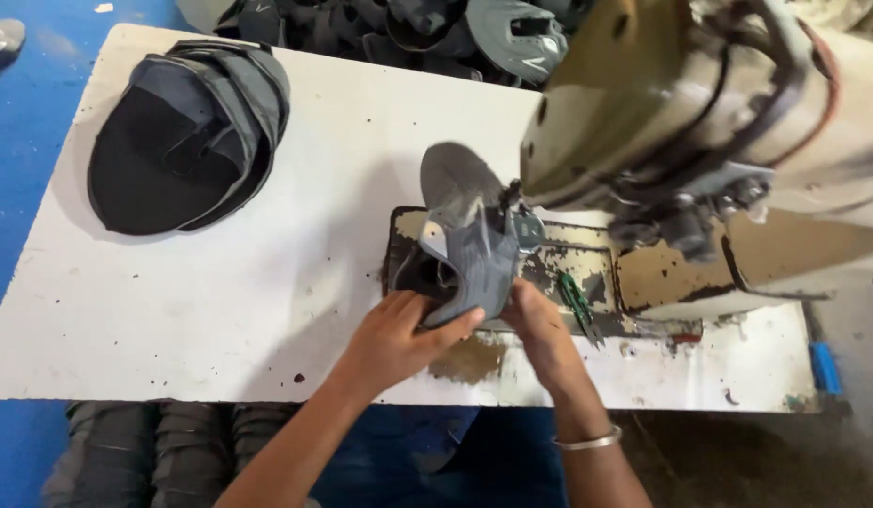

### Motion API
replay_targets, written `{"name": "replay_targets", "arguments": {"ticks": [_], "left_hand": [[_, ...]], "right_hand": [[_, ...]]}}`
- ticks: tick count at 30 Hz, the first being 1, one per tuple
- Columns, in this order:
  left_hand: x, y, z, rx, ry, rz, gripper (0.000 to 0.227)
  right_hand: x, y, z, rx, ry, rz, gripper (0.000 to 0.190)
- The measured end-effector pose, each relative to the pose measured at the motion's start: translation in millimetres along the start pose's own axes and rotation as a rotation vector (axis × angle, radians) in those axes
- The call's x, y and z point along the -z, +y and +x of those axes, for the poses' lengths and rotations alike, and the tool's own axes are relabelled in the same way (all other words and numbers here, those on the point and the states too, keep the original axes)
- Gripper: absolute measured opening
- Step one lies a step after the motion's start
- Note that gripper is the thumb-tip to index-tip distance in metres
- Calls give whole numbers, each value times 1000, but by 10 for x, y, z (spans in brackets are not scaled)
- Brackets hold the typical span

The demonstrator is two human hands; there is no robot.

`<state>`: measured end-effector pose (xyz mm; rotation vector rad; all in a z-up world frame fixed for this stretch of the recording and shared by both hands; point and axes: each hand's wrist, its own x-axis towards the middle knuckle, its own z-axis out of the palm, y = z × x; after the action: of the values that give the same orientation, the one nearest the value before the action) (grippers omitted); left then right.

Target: The person sews a grey slipper using a sewing machine, guiding the fabric under the needle and trimming excess thread with scissors. They then pick up a black slipper sole, attach a grey strap to it, and sew the strap onto the sole.

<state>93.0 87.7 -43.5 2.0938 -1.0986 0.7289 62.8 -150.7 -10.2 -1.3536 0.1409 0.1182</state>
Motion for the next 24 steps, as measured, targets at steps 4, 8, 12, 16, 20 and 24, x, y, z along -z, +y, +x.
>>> {"name": "replay_targets", "arguments": {"ticks": [4,8,12,16,20,24], "left_hand": [[182,110,88,117,-86,-180,66],[290,248,154,450,-115,-336,56],[339,374,333,599,-198,-355,54],[406,394,500,705,-133,-482,52],[452,379,648,874,-231,-513,54],[468,362,785,757,-111,-531,51]], "right_hand": [[-308,-67,-76,14,-4,407,34],[-474,-196,-132,18,24,479,38],[-479,-308,-173,22,0,482,41],[-495,-331,-182,30,1,437,47],[-484,-279,-157,47,4,421,49],[-425,-165,-171,64,12,397,47]]}}
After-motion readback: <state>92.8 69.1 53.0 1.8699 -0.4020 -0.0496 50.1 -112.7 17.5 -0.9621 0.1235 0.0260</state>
